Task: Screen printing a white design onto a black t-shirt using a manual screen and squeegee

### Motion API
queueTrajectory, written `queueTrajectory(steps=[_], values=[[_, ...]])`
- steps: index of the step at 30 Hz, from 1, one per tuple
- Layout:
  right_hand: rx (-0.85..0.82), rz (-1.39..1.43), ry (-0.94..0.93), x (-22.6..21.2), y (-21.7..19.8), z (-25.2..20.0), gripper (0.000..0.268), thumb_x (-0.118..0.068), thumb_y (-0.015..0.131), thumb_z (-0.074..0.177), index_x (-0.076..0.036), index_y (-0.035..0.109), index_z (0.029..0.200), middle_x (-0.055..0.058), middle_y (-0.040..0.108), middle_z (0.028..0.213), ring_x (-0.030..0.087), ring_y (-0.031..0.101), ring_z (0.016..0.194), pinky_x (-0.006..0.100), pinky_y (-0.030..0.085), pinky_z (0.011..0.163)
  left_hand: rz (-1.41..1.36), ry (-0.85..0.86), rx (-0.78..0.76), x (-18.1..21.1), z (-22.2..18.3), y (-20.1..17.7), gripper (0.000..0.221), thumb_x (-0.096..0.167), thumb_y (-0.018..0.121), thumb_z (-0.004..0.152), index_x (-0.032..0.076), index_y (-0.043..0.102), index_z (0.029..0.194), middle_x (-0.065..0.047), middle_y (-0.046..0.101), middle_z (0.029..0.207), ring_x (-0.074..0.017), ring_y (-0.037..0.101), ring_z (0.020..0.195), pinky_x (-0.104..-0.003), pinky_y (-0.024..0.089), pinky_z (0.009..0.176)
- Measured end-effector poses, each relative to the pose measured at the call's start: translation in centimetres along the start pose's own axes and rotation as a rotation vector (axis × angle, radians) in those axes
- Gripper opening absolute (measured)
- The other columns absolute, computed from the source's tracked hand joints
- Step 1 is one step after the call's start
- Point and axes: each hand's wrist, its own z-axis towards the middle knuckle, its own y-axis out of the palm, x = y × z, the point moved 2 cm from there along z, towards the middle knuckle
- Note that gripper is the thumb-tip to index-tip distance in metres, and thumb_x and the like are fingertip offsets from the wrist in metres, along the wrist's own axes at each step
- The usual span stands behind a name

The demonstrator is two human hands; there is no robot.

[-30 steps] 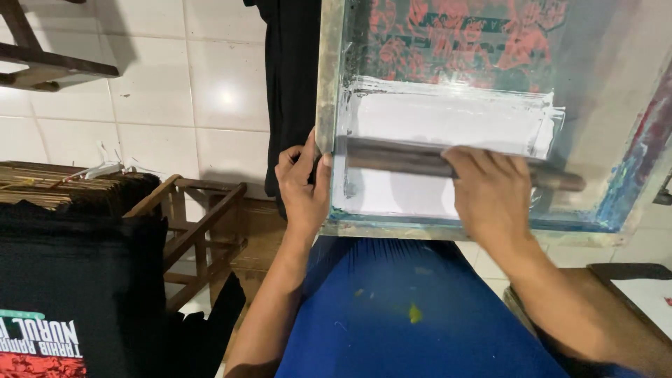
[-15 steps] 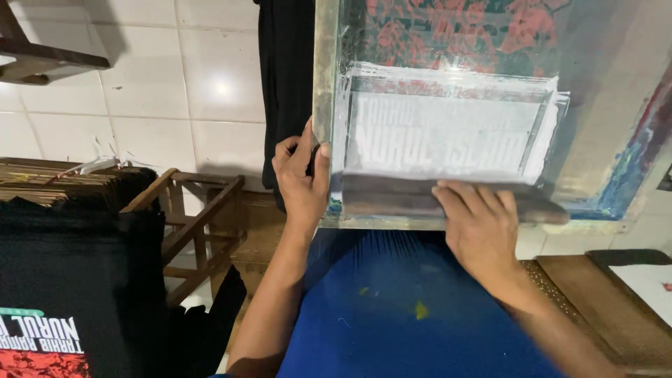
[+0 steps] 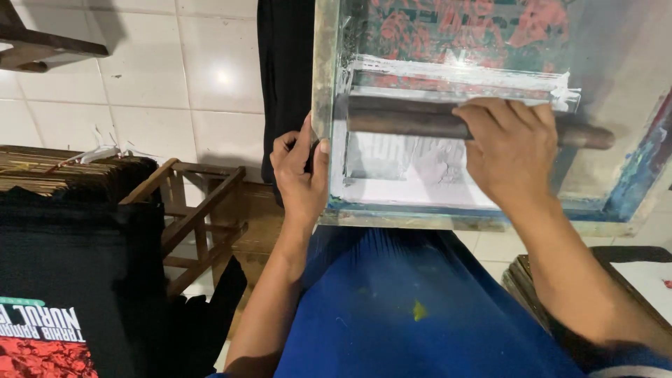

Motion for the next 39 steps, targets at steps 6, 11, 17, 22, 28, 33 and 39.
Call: queueTrajectory(steps=[6,11,17,22,28,33,39], values=[[0.091,0.132,0.017,-3.2,0.7,-5.8,0.022,-0.011,0.061,0.093,-0.019,0.076,0.107,-0.002,0.072,0.109,0.022,0.068,0.091,0.034,0.042,0.08,-0.107,0.037,0.034,-0.7,0.2,0.1,0.043,0.016,0.066,0.106,0.004,0.058,0.147,-0.01,0.065,0.098,-0.0278,0.06,0.11,-0.041,0.037,0.093],[0.123,0.169,0.057,-6.3,-0.7,-8.8,0.023,-0.008,0.055,0.099,-0.015,0.075,0.106,0.003,0.072,0.107,0.025,0.068,0.091,0.034,0.041,0.078,-0.114,0.059,0.05,-1.5,-0.2,0.4,0.042,0.019,0.066,0.107,0.007,0.059,0.147,-0.01,0.065,0.099,-0.0257,0.061,0.109,-0.039,0.038,0.092],[0.173,0.09,0.093,-9.5,-2.0,-11.1,0.02,-0.011,0.055,0.104,-0.014,0.075,0.109,0.006,0.072,0.112,0.026,0.069,0.1,0.035,0.041,0.077,-0.145,0.101,0.037,-2.1,-0.4,0.3,0.042,0.019,0.067,0.105,0.005,0.062,0.144,-0.011,0.067,0.096,-0.0294,0.063,0.106,-0.039,0.041,0.091],[-0.036,0.375,0.062,-7.6,-4.8,-10.6,0.036,-0.039,0.071,0.093,-0.011,0.073,0.115,0.013,0.067,0.134,0.035,0.063,0.119,0.045,0.043,0.089,-0.087,0.097,0.008,-0.5,0.2,-0.2,0.041,0.023,0.058,0.112,0.002,0.058,0.147,-0.011,0.063,0.093,-0.0249,0.059,0.105,-0.039,0.042,0.091],[0.277,0.274,0.695,15.7,0.1,-21.6,0.046,-0.009,0.08,0.116,0.022,0.059,0.143,0.033,0.065,0.125,0.042,0.065,0.107,0.051,0.054,0.084,-0.056,0.013,0.0,-0.6,-0.3,0.0,0.05,0.037,0.056,0.11,0.005,0.055,0.147,-0.013,0.06,0.109,-0.0274,0.056,0.109,-0.044,0.05,0.092],[-0.014,0.488,1.357,19.9,6.2,-23.1,0.059,-0.055,0.066,0.117,0.0,0.061,0.137,0.018,0.064,0.126,0.036,0.062,0.108,0.053,0.053,0.073,-0.079,0.017,0.007,-0.5,0.2,-0.1,0.049,0.038,0.056,0.111,0.008,0.053,0.15,-0.01,0.06,0.109,-0.026,0.055,0.111,-0.044,0.047,0.09],[0.308,0.53,1.316,20.0,9.4,-27.4,0.073,-0.032,0.077,0.128,-0.017,0.024,0.08,-0.003,0.022,0.078,0.011,0.03,0.077,0.036,0.022,0.065,-0.19,-0.049,0.049,0.0,-0.5,0.5,0.047,0.036,0.061,0.107,0.007,0.059,0.144,-0.014,0.062,0.121,-0.0226,0.061,0.115,-0.037,0.055,0.088]])
